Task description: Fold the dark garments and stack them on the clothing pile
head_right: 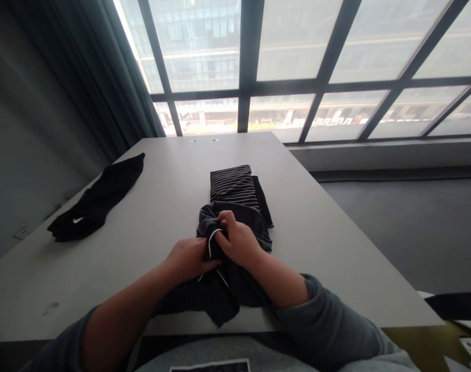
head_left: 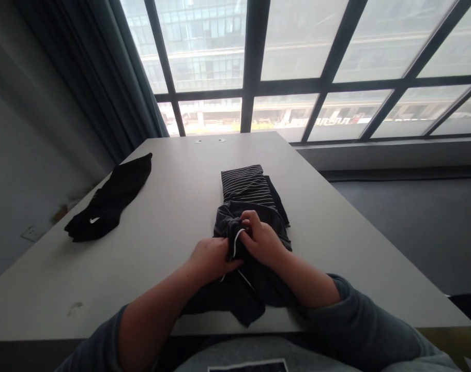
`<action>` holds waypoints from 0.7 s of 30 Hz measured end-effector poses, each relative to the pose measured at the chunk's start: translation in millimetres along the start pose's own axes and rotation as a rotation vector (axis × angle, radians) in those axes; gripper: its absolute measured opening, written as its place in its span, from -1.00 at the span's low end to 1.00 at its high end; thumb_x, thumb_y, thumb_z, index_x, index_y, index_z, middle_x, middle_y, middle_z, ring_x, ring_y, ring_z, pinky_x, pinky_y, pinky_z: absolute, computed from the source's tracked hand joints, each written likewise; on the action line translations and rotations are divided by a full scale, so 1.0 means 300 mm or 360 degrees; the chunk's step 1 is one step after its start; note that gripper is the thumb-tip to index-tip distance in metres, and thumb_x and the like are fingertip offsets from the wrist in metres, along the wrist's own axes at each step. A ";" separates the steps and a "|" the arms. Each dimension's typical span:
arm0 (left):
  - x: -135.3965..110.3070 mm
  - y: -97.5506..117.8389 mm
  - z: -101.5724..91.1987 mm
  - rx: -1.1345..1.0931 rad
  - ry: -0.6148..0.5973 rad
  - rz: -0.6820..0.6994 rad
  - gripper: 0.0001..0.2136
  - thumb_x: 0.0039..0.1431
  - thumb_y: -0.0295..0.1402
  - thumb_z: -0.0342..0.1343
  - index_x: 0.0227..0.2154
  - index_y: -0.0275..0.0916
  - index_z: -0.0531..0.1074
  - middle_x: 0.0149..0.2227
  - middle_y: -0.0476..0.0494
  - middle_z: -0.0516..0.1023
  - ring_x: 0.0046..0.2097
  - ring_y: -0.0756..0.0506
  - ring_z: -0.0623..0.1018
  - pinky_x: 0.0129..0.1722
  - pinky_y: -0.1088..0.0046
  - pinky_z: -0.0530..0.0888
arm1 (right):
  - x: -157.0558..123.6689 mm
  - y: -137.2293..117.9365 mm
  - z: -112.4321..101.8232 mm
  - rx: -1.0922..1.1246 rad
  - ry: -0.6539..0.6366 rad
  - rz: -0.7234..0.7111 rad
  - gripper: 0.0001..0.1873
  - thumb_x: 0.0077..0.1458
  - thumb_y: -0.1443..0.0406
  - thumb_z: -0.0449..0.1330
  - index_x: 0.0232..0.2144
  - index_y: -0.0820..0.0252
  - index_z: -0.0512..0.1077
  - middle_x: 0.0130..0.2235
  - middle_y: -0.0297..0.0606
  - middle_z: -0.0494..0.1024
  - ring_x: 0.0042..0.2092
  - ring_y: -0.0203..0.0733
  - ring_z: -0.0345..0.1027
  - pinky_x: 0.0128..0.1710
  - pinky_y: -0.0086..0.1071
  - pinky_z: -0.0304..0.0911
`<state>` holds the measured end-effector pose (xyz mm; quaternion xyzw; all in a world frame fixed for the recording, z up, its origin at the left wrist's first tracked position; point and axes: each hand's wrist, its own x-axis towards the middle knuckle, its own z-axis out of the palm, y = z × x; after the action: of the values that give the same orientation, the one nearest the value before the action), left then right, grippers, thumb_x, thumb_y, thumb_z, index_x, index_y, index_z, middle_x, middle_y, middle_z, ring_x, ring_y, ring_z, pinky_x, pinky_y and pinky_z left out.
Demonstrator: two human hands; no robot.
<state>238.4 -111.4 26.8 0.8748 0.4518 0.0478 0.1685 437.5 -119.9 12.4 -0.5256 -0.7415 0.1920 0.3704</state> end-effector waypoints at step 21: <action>0.025 -0.092 -0.001 -0.0862 0.0888 -0.0218 -0.91 0.26 -0.38 -0.07 -0.37 -0.11 0.16 -0.46 0.07 0.32 -0.41 -0.06 0.37 -0.35 0.42 0.32 | 0.015 0.039 0.044 -0.0192 -0.0316 0.0131 -0.65 0.25 0.32 0.18 0.08 0.18 0.35 -0.12 -0.16 0.63 -0.14 -0.08 0.54 -0.18 -0.37 0.23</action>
<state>221.4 -90.5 17.4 0.7199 0.5086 0.3897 0.2667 434.2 -109.8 -2.5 -0.5553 -0.7625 0.2131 0.2544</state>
